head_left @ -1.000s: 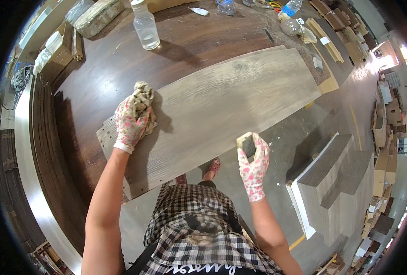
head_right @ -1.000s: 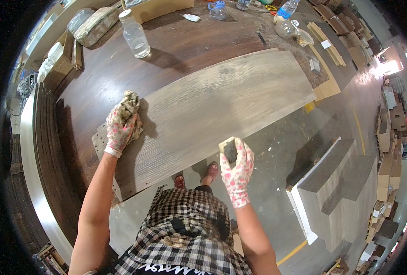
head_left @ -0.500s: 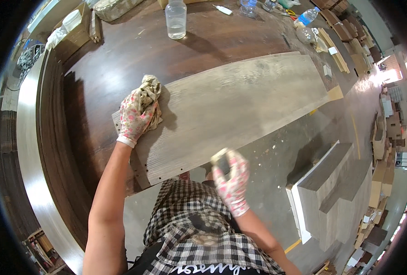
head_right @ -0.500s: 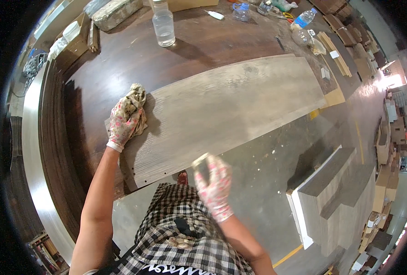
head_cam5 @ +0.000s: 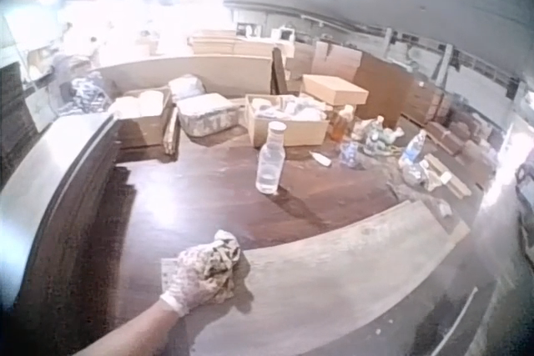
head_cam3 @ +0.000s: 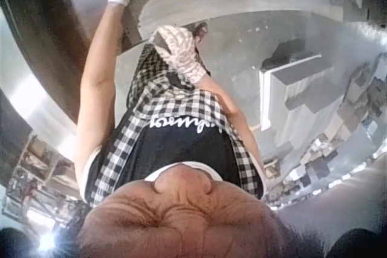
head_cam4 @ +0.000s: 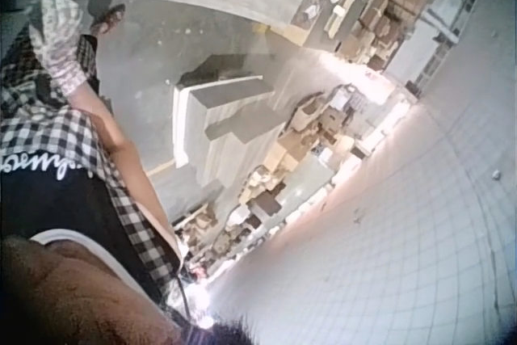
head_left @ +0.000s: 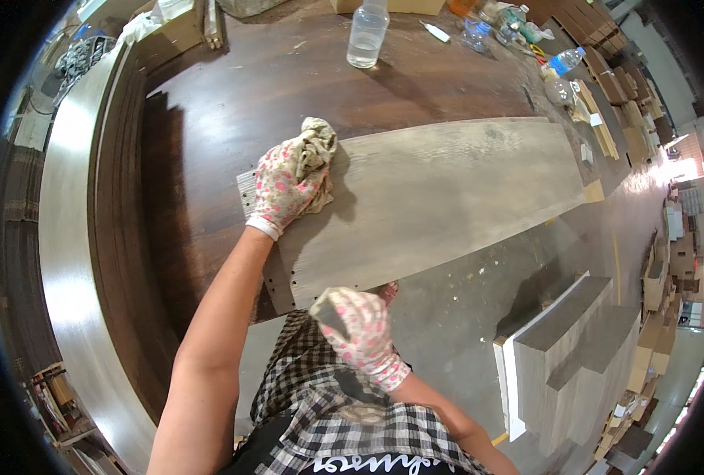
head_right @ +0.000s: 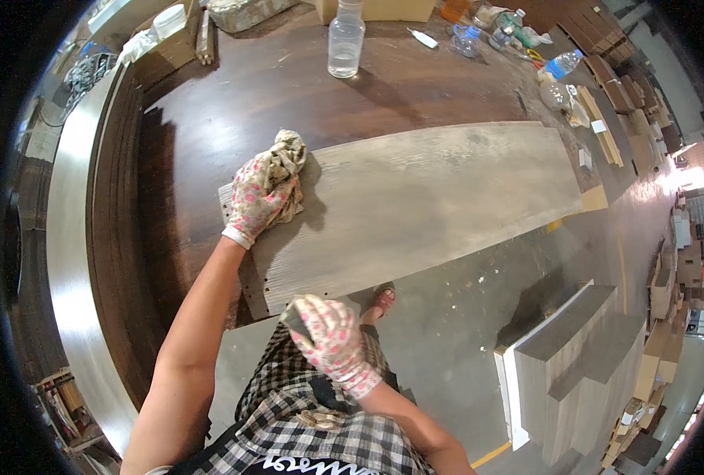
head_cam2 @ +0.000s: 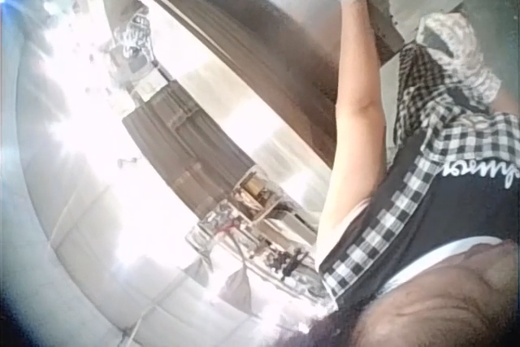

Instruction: The person sands a wooden panel using a sanding block while holding a cloth in the other hand, wiping the surface between sanding strokes and turning the panel over to work on different sides.

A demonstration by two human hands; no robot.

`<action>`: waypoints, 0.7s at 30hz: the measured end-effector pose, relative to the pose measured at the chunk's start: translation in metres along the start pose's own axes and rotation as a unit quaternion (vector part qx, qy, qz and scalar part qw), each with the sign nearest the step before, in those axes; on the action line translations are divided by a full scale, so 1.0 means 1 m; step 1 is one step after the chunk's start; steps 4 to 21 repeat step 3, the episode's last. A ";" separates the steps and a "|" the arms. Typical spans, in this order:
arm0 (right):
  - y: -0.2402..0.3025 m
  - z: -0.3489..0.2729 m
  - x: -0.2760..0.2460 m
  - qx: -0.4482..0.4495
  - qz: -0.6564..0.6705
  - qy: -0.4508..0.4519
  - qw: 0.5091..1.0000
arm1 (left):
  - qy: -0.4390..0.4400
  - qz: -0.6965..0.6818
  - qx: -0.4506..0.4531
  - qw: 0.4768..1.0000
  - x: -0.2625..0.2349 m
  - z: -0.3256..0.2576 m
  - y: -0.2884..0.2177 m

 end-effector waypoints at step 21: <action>-0.012 -0.006 -0.006 0.032 -0.031 -0.022 0.999 | 0.014 0.007 -0.011 1.000 -0.002 -0.001 -0.001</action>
Point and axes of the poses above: each hand's wrist, its own z-axis towards the middle knuckle, its own x-axis out of the palm, y = z × x, the point moved 5 cm from there along z, towards the middle knuckle, and after that the axes turned 7 degrees about -x, right-handed, at the moved point
